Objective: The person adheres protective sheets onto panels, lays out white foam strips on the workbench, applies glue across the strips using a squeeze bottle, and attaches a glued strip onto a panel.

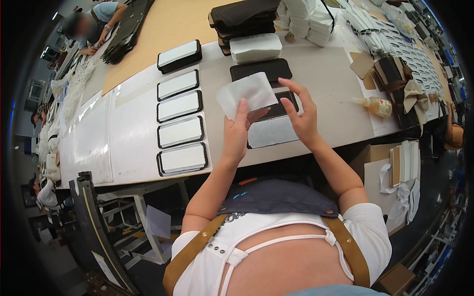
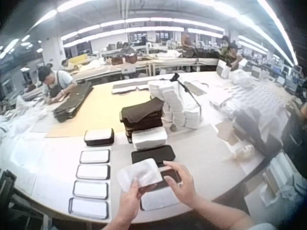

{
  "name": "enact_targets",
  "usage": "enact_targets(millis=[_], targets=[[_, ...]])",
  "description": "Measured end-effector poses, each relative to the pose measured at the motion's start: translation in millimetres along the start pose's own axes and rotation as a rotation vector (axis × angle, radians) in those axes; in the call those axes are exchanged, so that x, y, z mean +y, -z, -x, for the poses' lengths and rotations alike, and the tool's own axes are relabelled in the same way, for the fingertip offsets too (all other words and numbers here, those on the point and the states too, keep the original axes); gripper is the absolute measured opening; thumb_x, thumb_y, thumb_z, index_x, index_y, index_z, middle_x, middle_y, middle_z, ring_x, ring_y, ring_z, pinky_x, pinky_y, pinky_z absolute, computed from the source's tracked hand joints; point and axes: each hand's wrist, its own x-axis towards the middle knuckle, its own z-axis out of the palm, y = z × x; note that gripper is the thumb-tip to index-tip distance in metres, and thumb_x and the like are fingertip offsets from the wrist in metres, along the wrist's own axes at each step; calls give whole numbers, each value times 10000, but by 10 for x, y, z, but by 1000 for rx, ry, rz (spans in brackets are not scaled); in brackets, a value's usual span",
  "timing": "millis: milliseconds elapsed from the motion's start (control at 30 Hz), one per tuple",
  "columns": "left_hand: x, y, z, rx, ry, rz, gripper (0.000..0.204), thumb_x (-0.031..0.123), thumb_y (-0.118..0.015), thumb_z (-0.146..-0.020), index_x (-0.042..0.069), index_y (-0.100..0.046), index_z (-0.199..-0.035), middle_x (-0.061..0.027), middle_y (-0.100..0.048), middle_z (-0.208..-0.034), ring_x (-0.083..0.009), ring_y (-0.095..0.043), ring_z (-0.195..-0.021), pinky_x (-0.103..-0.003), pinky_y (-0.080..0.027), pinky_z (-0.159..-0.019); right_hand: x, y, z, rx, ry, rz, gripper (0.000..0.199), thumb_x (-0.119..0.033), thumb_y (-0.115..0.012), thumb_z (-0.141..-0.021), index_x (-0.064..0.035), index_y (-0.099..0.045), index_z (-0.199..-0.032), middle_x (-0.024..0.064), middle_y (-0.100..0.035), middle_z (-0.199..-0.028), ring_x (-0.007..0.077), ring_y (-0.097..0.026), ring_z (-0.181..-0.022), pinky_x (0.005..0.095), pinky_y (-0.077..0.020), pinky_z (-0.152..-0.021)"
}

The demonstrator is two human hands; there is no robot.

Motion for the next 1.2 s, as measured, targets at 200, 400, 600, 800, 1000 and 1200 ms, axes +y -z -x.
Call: enact_targets(millis=[200,400,600,800,1000,1200], targets=[[-26,33,-68,-37,39,-142,336,230,-515,-1065,-7,-547,-1302,-112,-658,-1210,-200,-679,-1022,-365,-572,-895,250,144,-75,-349,-885,-1186,319,-260,-711,-963,-38,-648,-1182,28,-683,-1103,82,-617,-952,256,-488,-813],[-103,171,-131,9,6,-481,298,214,-673,-983,-28,-652,-1156,-78,-714,-1026,-152,-682,-914,-293,-531,-814,200,139,-94,-176,-533,-561,151,-176,-729,-937,-42,-664,-920,-31,-648,-798,41,-566,-748,214,-456,-693],[-241,401,-217,46,-104,-818,278,185,-728,-915,-15,-694,-1105,-76,-736,-996,-123,-629,-724,-264,-480,-683,306,195,-43,-132,-434,-211,180,-173,-743,-915,-35,-651,-846,-40,-589,-689,35,-508,-686,218,-403,-647],[-362,615,-238,159,-187,-1121,246,273,-748,-896,37,-692,-936,-41,-683,-908,-167,-550,-789,-298,-418,-740,674,243,36,-102,-255,-10,247,-200,-786,-859,-28,-624,-788,-1,-557,-729,126,-515,-731,286,-390,-662],[-544,709,-153,209,-391,-1445,236,320,-784,-834,109,-687,-878,-34,-572,-1043,-276,-461,-1088,-441,-318,-974,877,229,199,-161,-157,253,302,-283,-816,-812,-59,-614,-819,22,-577,-896,216,-504,-876,366,-356,-863],[-577,735,-137,233,-392,-1498,219,297,-804,-810,122,-687,-870,-43,-542,-1082,-286,-443,-1123,-455,-298,-990,847,216,239,-180,-109,354,304,-297,-816,-806,-73,-622,-871,12,-571,-977,222,-494,-951,382,-321,-918]])
